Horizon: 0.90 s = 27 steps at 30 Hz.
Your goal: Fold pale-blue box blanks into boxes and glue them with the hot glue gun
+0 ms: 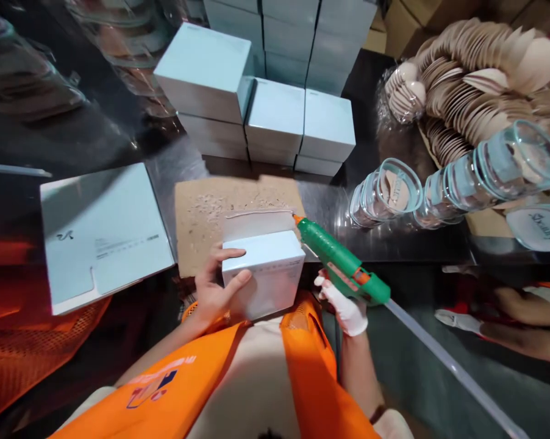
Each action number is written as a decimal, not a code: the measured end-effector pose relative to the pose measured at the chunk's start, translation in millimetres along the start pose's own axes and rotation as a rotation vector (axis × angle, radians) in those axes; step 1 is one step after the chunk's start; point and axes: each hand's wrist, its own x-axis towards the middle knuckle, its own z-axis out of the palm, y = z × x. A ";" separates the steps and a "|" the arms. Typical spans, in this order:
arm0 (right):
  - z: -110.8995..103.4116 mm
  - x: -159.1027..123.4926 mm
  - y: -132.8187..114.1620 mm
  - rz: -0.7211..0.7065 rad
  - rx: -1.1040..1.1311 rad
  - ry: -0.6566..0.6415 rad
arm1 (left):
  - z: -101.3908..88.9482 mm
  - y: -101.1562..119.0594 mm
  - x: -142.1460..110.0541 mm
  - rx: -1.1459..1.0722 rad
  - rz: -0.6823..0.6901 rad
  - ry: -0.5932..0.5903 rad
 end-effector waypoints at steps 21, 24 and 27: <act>8.4 87.9 -50.8 -0.038 -0.451 0.052 | 0.0 -5.4 13.1 -0.214 -0.137 -0.080; 40.5 73.0 -57.6 -0.061 -0.080 -0.197 | 5.6 -4.7 13.2 -0.260 -0.134 -0.125; 58.9 68.0 -50.5 0.033 0.132 -0.327 | 11.3 -4.5 13.8 -0.354 -0.141 -0.101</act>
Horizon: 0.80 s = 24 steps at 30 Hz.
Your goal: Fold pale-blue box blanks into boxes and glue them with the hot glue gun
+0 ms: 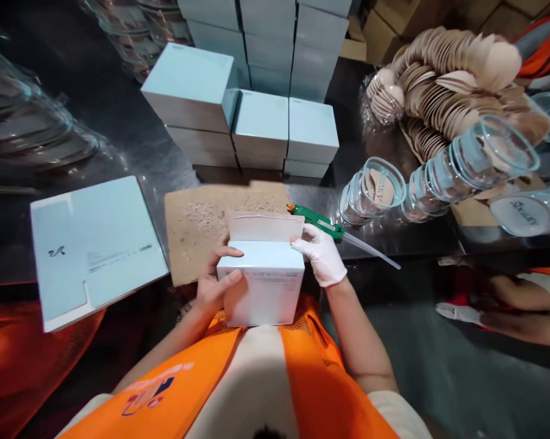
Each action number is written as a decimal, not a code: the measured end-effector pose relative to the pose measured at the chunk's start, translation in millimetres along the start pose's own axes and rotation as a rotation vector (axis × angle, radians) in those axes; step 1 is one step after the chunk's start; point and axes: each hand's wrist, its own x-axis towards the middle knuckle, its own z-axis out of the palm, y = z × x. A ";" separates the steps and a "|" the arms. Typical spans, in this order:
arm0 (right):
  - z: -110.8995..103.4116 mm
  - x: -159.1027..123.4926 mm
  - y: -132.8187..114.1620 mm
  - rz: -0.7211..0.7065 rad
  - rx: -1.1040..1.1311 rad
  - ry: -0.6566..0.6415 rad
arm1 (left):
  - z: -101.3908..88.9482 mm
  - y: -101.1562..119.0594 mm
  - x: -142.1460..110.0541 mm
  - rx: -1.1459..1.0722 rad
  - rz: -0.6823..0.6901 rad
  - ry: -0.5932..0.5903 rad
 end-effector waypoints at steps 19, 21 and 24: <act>7.0 -20.6 28.5 -0.574 -0.295 -0.106 | -3.4 11.9 7.1 0.095 0.264 -0.037; 14.7 -23.4 40.5 -0.618 -0.147 0.110 | -1.8 12.6 7.5 0.087 0.280 -0.038; 24.2 -23.4 50.4 -0.671 -0.028 0.252 | 1.3 14.4 9.8 0.098 0.293 -0.063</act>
